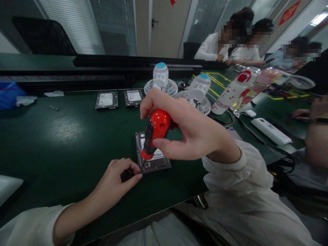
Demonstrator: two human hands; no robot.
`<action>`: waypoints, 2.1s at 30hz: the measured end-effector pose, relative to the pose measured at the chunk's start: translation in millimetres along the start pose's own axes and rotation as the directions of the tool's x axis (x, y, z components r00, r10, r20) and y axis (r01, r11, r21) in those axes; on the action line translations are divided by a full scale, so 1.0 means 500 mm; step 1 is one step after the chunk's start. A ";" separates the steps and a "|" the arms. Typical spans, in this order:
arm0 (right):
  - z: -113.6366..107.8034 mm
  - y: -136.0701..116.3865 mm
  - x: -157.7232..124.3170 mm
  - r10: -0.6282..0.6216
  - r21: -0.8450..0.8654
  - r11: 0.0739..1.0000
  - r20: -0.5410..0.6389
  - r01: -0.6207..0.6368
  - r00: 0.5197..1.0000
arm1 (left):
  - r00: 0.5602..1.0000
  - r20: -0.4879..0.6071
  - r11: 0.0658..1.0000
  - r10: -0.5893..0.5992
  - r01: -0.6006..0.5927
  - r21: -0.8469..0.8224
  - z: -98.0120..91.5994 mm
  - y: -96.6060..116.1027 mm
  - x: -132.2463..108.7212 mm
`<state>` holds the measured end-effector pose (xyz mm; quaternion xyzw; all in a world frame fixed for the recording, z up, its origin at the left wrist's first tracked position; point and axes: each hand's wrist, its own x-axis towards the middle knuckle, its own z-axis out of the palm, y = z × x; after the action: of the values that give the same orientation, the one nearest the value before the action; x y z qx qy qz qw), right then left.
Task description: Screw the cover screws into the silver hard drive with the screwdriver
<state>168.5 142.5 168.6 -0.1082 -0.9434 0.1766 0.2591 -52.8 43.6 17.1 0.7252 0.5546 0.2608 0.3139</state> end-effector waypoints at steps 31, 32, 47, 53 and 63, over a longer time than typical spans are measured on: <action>-0.003 0.006 0.001 0.009 0.078 0.997 -0.042 -0.006 0.999 | 1.000 -0.001 1.000 -0.015 0.015 -0.004 0.002 -0.003 -0.002; -0.002 0.007 0.002 0.011 0.068 0.998 -0.041 -0.008 0.999 | 1.000 0.000 1.000 -0.014 0.014 -0.003 0.002 -0.003 -0.002; -0.006 0.006 0.000 0.038 -0.098 0.994 -0.052 -0.043 0.998 | 1.000 0.000 1.000 -0.016 0.016 0.008 -0.001 0.001 -0.002; -0.017 0.001 -0.002 -0.011 -0.014 1.000 0.023 0.011 1.000 | 1.000 0.011 1.000 -0.017 0.017 -0.009 -0.002 0.004 0.000; -0.017 0.000 0.000 -0.037 -0.063 0.997 0.005 0.037 0.999 | 1.000 0.022 1.000 0.000 0.000 -0.014 -0.004 0.002 -0.002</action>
<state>172.9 144.7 175.4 -0.0983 -0.9508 0.1423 0.2569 -54.0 42.9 19.0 0.7258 0.5493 0.2568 0.3249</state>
